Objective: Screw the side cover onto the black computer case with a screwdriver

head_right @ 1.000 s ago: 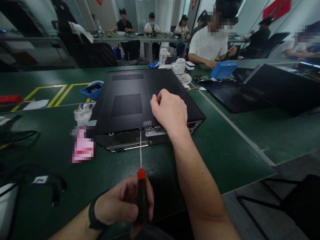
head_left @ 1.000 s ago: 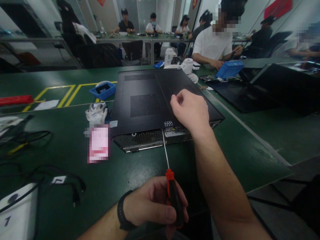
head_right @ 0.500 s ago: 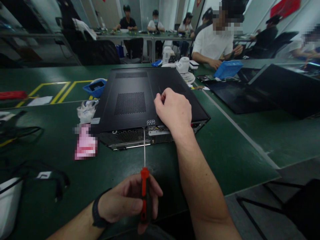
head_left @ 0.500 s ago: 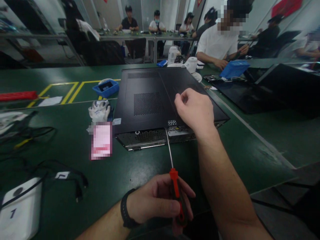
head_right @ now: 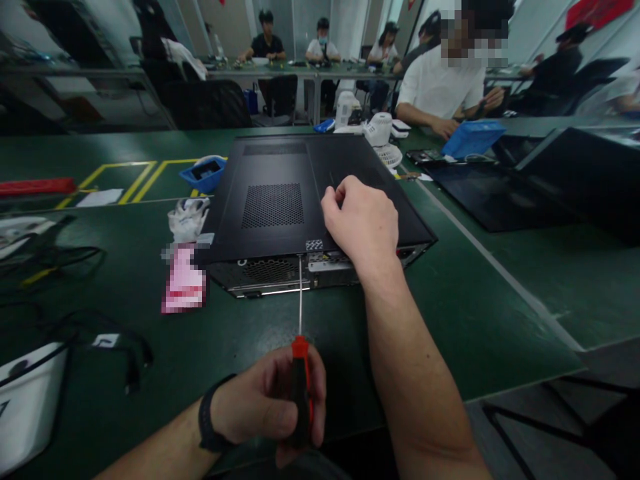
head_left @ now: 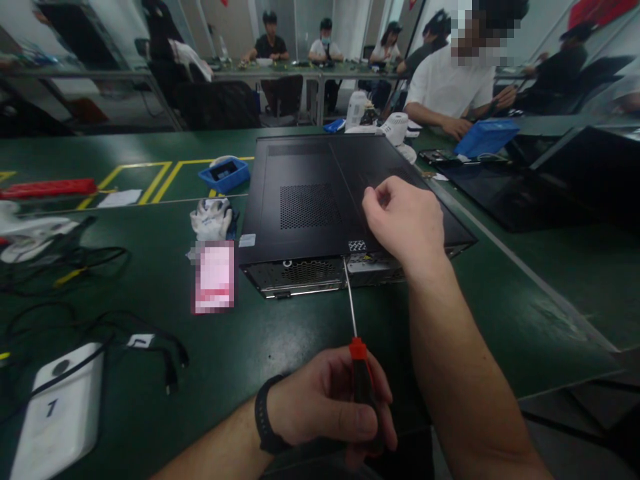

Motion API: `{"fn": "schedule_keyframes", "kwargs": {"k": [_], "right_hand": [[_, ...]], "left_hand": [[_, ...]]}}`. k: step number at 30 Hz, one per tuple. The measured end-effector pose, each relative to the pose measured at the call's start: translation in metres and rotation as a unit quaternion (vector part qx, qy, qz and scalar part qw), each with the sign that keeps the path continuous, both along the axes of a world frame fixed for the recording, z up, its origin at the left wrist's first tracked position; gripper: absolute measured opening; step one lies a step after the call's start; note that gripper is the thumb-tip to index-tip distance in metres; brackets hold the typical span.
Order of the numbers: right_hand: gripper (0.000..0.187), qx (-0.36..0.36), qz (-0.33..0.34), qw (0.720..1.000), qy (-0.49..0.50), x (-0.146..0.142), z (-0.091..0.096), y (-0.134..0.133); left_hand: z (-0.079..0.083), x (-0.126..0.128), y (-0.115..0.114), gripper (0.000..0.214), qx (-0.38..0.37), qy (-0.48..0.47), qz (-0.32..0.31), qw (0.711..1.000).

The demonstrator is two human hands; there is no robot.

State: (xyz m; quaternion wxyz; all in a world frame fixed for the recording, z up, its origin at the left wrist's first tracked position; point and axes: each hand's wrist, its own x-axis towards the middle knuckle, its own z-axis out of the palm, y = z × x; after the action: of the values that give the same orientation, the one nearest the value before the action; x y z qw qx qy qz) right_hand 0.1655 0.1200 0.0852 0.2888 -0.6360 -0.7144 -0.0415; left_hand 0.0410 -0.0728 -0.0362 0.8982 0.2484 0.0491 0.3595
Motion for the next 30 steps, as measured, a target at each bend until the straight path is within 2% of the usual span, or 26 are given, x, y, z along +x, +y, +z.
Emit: {"fn": "schedule_keyframes", "kwargs": {"k": [6,11,16,20,26,30], "right_hand": [[0.032,0.002,-0.001,1.000,-0.007,0.000,0.000,0.001],[0.032,0.000,-0.007,1.000,-0.010,0.000,0.000,0.001],[0.032,-0.011,-0.010,1.000,-0.004,0.000,0.001,0.001],[0.033,-0.019,-0.008,1.000,-0.001,0.000,0.002,0.001],[0.033,-0.027,-0.017,0.999,-0.017,-0.002,0.006,0.002],[0.031,-0.042,-0.029,0.998,-0.032,-0.004,0.009,0.002]], "left_hand": [[0.008,-0.002,-0.001,0.042,-0.013,0.024,-0.023,0.999],[0.008,0.000,0.000,0.040,-0.016,0.020,-0.006,1.000],[0.008,0.002,0.001,0.045,0.005,0.058,-0.013,0.998],[0.009,0.004,0.003,0.049,-0.010,0.033,-0.018,0.999],[0.001,0.005,0.003,0.050,0.000,0.037,-0.042,0.998],[-0.002,0.007,0.004,0.048,0.023,0.063,-0.021,0.998]]}}
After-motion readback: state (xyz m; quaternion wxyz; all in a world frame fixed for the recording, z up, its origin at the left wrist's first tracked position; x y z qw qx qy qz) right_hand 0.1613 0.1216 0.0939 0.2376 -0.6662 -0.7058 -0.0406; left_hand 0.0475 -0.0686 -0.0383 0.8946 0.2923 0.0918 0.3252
